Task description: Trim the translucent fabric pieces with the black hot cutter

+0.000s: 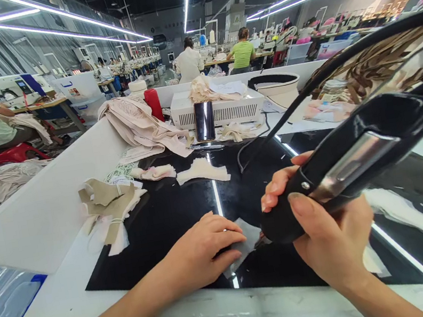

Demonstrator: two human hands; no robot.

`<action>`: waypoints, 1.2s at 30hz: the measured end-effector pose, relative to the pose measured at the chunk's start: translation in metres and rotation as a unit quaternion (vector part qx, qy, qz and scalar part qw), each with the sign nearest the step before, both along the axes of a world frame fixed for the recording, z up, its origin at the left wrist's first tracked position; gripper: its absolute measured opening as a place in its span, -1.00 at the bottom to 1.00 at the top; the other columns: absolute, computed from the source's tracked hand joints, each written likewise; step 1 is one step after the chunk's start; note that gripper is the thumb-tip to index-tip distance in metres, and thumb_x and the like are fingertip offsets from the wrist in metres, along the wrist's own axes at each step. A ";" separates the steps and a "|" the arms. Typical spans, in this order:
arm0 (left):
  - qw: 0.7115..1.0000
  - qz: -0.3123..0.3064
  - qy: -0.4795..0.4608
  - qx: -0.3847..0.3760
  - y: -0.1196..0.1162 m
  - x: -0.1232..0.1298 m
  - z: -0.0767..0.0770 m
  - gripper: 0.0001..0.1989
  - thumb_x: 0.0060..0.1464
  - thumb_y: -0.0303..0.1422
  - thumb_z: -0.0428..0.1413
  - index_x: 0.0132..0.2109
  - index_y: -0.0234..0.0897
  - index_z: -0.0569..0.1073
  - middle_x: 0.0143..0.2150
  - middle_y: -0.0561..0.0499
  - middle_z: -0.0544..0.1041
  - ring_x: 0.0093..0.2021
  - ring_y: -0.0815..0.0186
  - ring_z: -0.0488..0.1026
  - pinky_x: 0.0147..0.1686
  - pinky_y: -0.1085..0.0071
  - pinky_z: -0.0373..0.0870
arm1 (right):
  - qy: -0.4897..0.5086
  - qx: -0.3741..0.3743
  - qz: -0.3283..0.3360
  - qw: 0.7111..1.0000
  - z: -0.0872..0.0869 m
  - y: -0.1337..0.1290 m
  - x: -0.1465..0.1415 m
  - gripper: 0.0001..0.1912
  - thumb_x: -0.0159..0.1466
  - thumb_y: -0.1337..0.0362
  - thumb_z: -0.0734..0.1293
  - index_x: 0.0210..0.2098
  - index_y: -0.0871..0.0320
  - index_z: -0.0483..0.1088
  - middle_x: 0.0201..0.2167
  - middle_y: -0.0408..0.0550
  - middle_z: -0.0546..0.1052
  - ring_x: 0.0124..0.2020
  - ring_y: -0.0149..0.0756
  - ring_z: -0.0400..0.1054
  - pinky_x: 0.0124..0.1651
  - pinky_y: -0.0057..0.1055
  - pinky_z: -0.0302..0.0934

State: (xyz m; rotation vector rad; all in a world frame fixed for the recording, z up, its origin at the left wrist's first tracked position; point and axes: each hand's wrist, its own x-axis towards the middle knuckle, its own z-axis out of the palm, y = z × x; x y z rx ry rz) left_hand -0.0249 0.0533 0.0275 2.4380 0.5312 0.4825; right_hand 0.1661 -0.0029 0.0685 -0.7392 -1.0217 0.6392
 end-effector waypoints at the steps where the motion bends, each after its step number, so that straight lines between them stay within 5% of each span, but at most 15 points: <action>1: 1.000 0.000 0.003 -0.002 0.001 -0.001 0.000 -0.75 0.32 -0.42 0.23 0.12 -0.20 0.58 0.15 -0.10 0.60 0.18 0.13 0.52 0.42 0.01 0.19 | -0.005 0.002 -0.009 1.000 0.000 0.001 0.001 -0.63 0.27 0.19 0.55 0.00 -0.01 0.41 -0.34 -0.20 0.54 -0.44 -0.31 0.44 -0.39 -0.31 0.39; 5: 0.999 -0.019 0.026 -0.011 0.002 -0.003 0.000 -0.65 0.26 -0.39 0.30 0.17 -0.12 0.57 0.23 -0.06 0.59 0.31 0.07 0.44 0.49 -0.16 -0.04 | -0.016 -0.003 -0.049 0.999 -0.001 0.007 0.008 -0.66 0.28 0.25 0.51 0.00 -0.02 0.41 -0.33 -0.23 0.54 -0.44 -0.32 0.44 -0.34 -0.31 0.38; 36: 0.999 -0.025 0.040 -0.018 0.001 -0.003 0.000 -0.58 0.16 -0.31 0.40 0.15 -0.10 0.57 0.26 -0.01 0.58 0.34 0.06 0.39 0.48 -0.15 -0.06 | 0.007 0.001 0.053 0.999 -0.005 -0.016 -0.011 -0.65 0.32 0.16 0.51 0.06 -0.04 0.43 -0.31 -0.16 0.50 -0.35 -0.28 0.41 -0.33 -0.31 0.41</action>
